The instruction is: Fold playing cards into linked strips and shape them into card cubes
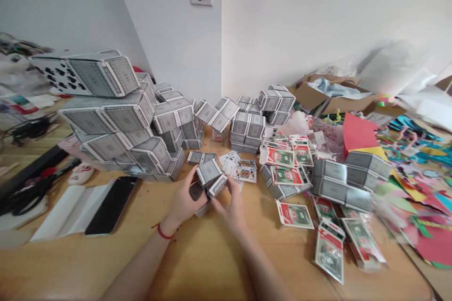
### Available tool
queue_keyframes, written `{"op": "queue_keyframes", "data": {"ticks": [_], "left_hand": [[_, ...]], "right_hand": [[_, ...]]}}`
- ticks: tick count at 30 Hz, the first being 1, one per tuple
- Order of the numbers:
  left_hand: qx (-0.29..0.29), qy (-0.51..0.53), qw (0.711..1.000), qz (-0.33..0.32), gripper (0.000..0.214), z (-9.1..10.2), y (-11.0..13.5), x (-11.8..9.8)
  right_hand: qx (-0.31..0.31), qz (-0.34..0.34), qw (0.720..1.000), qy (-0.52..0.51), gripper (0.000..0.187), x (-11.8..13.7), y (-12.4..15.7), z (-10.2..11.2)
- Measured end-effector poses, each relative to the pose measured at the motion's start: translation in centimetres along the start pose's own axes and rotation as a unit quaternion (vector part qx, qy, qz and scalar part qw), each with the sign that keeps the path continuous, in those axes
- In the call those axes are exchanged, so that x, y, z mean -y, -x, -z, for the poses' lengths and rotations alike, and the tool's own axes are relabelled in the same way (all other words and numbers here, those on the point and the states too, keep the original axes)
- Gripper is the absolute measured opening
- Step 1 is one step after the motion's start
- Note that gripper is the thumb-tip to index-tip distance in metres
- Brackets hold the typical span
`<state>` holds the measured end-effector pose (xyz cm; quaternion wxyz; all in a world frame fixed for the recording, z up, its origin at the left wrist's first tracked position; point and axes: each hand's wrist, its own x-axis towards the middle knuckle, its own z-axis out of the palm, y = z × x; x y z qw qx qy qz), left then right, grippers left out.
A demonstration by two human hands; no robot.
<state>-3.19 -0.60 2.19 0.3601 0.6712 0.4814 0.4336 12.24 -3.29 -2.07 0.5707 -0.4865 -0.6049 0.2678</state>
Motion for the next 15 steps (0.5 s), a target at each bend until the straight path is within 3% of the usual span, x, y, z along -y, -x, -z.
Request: {"op": "queue_keyframes", "data": {"ticks": [9,15], "left_hand": [[0.038,0.026,0.999,0.011,0.077,0.15,0.03,0.1],[0.012,0.025,0.999,0.023,0.079,-0.26,0.14,0.41]], "right_hand": [[-0.001,0.003,1.0,-0.018,0.065,-0.64,0.2,-0.17],[0.014,0.014,1.0,-0.02,0.066,-0.25,-0.03,-0.13]]}}
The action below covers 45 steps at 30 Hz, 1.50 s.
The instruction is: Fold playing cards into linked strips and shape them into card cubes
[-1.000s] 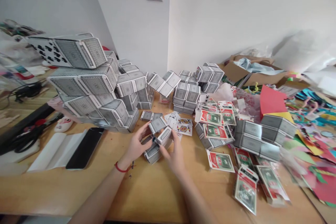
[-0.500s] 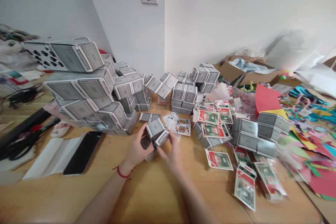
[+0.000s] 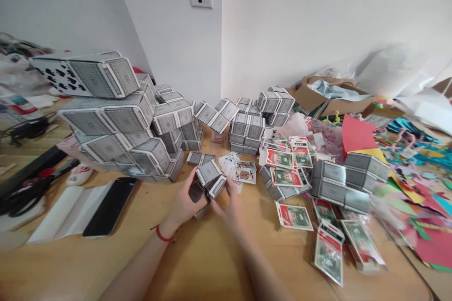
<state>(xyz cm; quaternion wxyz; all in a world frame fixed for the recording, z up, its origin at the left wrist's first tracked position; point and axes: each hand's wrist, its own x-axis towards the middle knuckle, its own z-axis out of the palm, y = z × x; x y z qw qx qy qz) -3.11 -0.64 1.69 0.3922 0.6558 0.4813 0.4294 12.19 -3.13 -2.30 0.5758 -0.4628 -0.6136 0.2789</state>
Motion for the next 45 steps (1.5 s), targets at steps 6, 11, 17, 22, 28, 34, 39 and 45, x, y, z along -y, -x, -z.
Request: {"op": "queue_keyframes", "data": {"ticks": [6,11,17,22,28,34,39,45], "left_hand": [[-0.012,-0.022,1.0,0.006,0.078,0.1,-0.1,0.3],[0.002,-0.038,0.999,-0.02,0.075,0.6,0.1,-0.1],[0.028,-0.053,0.998,-0.038,0.089,0.4,0.1,-0.6],[-0.008,-0.064,0.997,-0.037,0.083,0.1,0.1,-0.9],[-0.032,-0.116,0.991,-0.065,0.069,-0.2,0.3,-1.0],[-0.043,-0.147,0.985,-0.084,0.069,-0.3,0.3,-1.0],[-0.039,-0.142,0.987,-0.072,0.068,-0.4,0.3,-1.0],[-0.03,-0.123,0.99,-0.068,0.064,-0.4,0.4,-0.9]], "right_hand": [[0.008,-0.009,1.0,-0.007,0.064,0.3,-0.2,0.1],[0.0,-0.026,0.999,-0.026,0.065,0.0,-0.4,0.3],[-0.002,-0.034,0.999,-0.019,0.063,0.1,-0.5,0.3],[-0.021,-0.033,0.999,0.012,0.058,0.3,-0.1,0.0],[-0.058,-0.046,0.997,0.013,0.055,0.1,0.1,-0.5],[-0.046,-0.052,0.997,0.017,0.058,-0.2,0.2,-0.2],[-0.058,-0.058,0.996,0.027,0.055,0.1,0.0,0.0],[-0.062,-0.06,0.995,0.038,0.053,0.4,0.1,-0.1]]}}
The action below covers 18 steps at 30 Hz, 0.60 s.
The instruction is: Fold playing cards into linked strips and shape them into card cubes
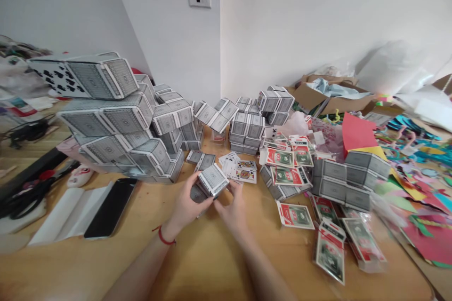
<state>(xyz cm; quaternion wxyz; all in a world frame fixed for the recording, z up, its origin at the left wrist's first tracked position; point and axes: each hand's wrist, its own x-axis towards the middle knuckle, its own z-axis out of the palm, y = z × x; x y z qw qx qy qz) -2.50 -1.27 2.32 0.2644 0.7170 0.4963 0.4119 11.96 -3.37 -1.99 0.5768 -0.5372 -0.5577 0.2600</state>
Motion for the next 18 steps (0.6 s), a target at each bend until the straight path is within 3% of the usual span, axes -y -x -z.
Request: {"op": "queue_keyframes", "data": {"ticks": [3,9,18], "left_hand": [[0.002,-0.008,1.0,-0.005,0.067,0.0,0.0,0.2],[-0.022,-0.048,0.998,-0.026,0.07,0.3,-0.3,0.6],[-0.031,-0.114,0.989,-0.084,0.065,-0.2,0.4,0.0]], "right_hand": [[0.014,0.003,1.0,-0.024,0.054,0.2,-0.1,0.3],[0.14,-0.027,0.971,-0.193,0.056,1.1,-0.7,1.2],[0.073,-0.072,0.96,-0.262,0.057,1.2,-0.3,0.0]]}}
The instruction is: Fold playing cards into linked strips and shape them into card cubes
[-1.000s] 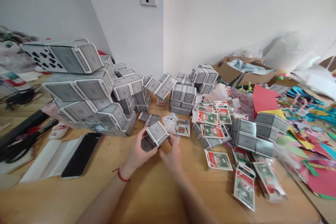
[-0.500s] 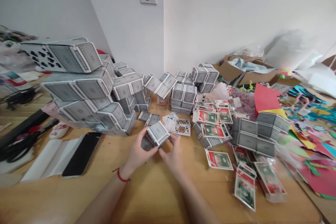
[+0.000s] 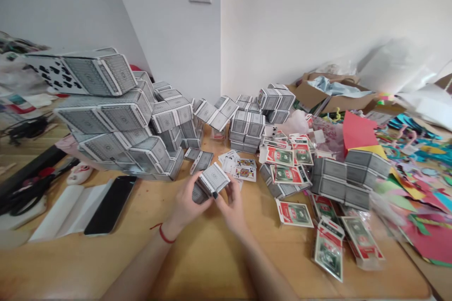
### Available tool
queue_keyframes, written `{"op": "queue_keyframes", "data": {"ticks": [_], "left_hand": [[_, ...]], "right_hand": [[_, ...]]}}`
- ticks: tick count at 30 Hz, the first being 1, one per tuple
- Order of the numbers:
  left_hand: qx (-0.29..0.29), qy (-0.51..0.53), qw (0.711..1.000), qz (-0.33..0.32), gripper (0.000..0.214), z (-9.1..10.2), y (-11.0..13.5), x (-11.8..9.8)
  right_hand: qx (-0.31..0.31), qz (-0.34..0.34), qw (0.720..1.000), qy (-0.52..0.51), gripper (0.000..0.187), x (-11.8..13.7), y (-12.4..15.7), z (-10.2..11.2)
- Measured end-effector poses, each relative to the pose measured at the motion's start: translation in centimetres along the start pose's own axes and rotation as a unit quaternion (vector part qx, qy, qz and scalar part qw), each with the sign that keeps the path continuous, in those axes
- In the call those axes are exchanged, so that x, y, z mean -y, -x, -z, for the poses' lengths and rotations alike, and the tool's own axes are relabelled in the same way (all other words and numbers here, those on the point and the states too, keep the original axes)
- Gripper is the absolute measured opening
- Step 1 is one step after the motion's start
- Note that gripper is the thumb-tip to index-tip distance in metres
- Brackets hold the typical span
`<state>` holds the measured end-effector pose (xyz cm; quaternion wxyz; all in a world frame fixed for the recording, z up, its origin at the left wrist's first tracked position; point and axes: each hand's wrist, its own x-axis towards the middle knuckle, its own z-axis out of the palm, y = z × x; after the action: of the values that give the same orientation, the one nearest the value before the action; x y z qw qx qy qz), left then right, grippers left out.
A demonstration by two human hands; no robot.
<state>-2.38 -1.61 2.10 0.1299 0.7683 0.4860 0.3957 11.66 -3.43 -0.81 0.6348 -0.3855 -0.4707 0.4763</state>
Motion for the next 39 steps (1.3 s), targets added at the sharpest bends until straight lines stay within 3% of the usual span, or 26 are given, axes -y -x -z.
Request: {"op": "queue_keyframes", "data": {"ticks": [7,13,23,28,33,36,39], "left_hand": [[0.008,0.051,0.999,0.011,0.061,0.6,-0.4,0.4],[0.095,0.182,0.978,0.02,0.066,1.8,-0.8,0.5],[0.15,0.217,0.964,0.043,0.071,1.8,-0.9,0.4],[0.14,0.308,0.937,0.087,0.068,1.6,-1.1,0.4],[0.052,0.427,0.894,0.123,0.067,1.2,-1.3,1.4],[0.034,0.431,0.89,0.148,0.071,1.1,-1.3,1.7],[0.041,0.414,0.9,0.132,0.076,0.9,-1.2,1.5]], "right_hand": [[0.047,0.0,0.999,0.026,0.058,0.8,-0.9,1.3],[0.102,-0.001,0.995,0.02,0.061,1.9,-1.5,2.4],[0.051,-0.013,0.997,0.048,0.061,1.5,-1.1,1.8],[0.078,-0.018,0.996,0.039,0.07,1.3,-1.2,2.3],[0.155,-0.065,0.983,0.073,0.07,2.0,-1.6,3.9],[0.132,-0.082,0.984,0.083,0.066,2.0,-1.6,3.9],[0.071,-0.045,0.995,0.058,0.063,1.8,-1.7,3.4]]}}
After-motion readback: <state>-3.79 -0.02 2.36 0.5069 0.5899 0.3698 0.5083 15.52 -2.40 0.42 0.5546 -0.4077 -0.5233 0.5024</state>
